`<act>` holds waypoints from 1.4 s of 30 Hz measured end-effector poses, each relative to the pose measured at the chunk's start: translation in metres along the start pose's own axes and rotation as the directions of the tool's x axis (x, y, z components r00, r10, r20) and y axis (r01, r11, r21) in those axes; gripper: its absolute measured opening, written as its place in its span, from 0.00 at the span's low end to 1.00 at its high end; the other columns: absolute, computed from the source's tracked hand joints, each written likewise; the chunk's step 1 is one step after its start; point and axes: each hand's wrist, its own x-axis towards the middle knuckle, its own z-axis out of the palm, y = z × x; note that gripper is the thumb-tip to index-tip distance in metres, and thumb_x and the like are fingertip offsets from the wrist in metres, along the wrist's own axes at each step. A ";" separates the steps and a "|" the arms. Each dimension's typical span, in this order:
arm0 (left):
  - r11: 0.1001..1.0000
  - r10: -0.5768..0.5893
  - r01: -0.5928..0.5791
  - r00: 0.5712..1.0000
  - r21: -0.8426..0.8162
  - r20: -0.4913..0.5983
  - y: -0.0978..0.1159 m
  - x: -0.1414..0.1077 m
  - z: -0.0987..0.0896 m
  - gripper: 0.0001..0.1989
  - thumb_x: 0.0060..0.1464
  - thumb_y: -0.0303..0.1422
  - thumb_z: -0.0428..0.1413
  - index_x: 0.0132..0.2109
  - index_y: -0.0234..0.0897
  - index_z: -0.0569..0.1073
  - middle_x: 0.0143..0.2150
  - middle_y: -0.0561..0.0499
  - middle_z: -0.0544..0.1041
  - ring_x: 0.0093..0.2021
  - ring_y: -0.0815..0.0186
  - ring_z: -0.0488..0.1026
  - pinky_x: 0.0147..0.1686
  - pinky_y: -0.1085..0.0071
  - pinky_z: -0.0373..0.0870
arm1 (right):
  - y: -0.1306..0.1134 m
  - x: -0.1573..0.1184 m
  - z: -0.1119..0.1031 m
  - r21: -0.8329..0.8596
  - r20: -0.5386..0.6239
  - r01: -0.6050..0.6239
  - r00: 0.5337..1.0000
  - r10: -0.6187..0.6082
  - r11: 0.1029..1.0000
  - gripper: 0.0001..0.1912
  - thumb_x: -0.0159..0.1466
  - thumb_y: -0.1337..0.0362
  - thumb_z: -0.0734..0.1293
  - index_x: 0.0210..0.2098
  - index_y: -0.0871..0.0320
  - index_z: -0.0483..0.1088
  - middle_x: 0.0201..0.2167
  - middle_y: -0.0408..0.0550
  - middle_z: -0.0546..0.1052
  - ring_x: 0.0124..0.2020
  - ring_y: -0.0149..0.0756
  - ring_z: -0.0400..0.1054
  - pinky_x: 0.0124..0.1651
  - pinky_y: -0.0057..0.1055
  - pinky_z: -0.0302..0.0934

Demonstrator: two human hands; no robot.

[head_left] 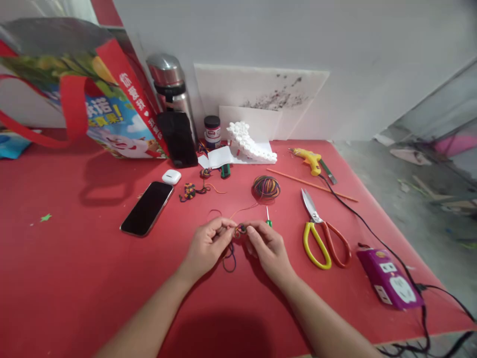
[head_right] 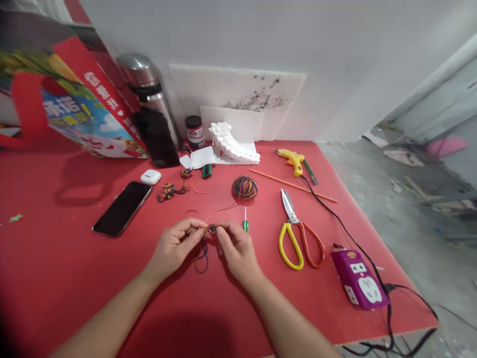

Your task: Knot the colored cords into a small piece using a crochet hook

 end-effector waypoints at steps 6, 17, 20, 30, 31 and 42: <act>0.996 0.077 -0.077 0.997 0.046 0.001 0.001 -0.002 0.002 0.11 0.58 0.41 0.62 0.37 0.37 0.78 0.22 0.56 0.71 0.23 0.71 0.64 0.25 0.75 0.60 | 0.002 0.004 0.000 -0.084 0.026 0.089 0.996 -0.087 0.993 0.19 0.65 0.46 0.71 0.34 0.57 0.73 0.23 0.40 0.72 0.20 0.27 0.57 0.23 0.27 0.53; 0.964 -0.023 0.015 0.999 -0.265 -0.025 0.001 0.003 0.003 0.13 0.49 0.40 0.69 0.35 0.37 0.77 0.21 0.58 0.67 0.19 0.75 0.54 0.21 0.75 0.48 | -0.007 0.014 -0.009 0.124 0.043 0.143 0.988 -0.149 0.982 0.25 0.65 0.57 0.70 0.61 0.48 0.67 0.59 0.49 0.73 0.20 0.20 0.62 0.19 0.26 0.54; 0.897 -0.087 0.098 0.995 -0.431 0.046 0.001 0.003 0.005 0.15 0.46 0.39 0.72 0.34 0.36 0.78 0.18 0.60 0.63 0.18 0.77 0.50 0.20 0.77 0.47 | -0.010 0.011 -0.006 0.174 0.200 0.020 0.978 -0.055 0.985 0.27 0.61 0.60 0.73 0.59 0.50 0.69 0.51 0.47 0.79 0.17 0.22 0.65 0.18 0.26 0.56; 0.767 -0.046 -0.055 0.989 -0.639 -0.139 0.001 0.017 -0.009 0.15 0.40 0.29 0.74 0.30 0.37 0.74 0.19 0.63 0.58 0.21 0.76 0.55 0.24 0.79 0.61 | -0.017 0.008 -0.007 0.113 0.364 -0.150 0.926 0.099 0.982 0.19 0.59 0.50 0.76 0.31 0.60 0.75 0.19 0.41 0.77 0.12 0.20 0.53 0.15 0.23 0.42; 0.766 -0.038 -0.074 0.986 -0.638 -0.159 0.000 0.018 -0.009 0.14 0.41 0.28 0.73 0.31 0.38 0.75 0.20 0.61 0.62 0.23 0.75 0.59 0.26 0.78 0.63 | -0.017 0.007 -0.007 0.085 0.417 -0.165 0.901 0.115 0.983 0.19 0.59 0.50 0.76 0.31 0.60 0.75 0.19 0.42 0.77 0.12 0.20 0.54 0.15 0.23 0.43; 0.854 0.014 -0.115 0.980 -0.508 -0.199 0.011 0.007 -0.004 0.08 0.41 0.28 0.71 0.31 0.34 0.80 0.40 0.47 0.79 0.35 0.69 0.74 0.24 0.77 0.61 | -0.043 0.010 -0.016 -0.194 -0.016 -0.024 1.000 0.021 0.981 0.11 0.64 0.58 0.70 0.41 0.59 0.76 0.20 0.42 0.75 0.17 0.32 0.70 0.17 0.25 0.60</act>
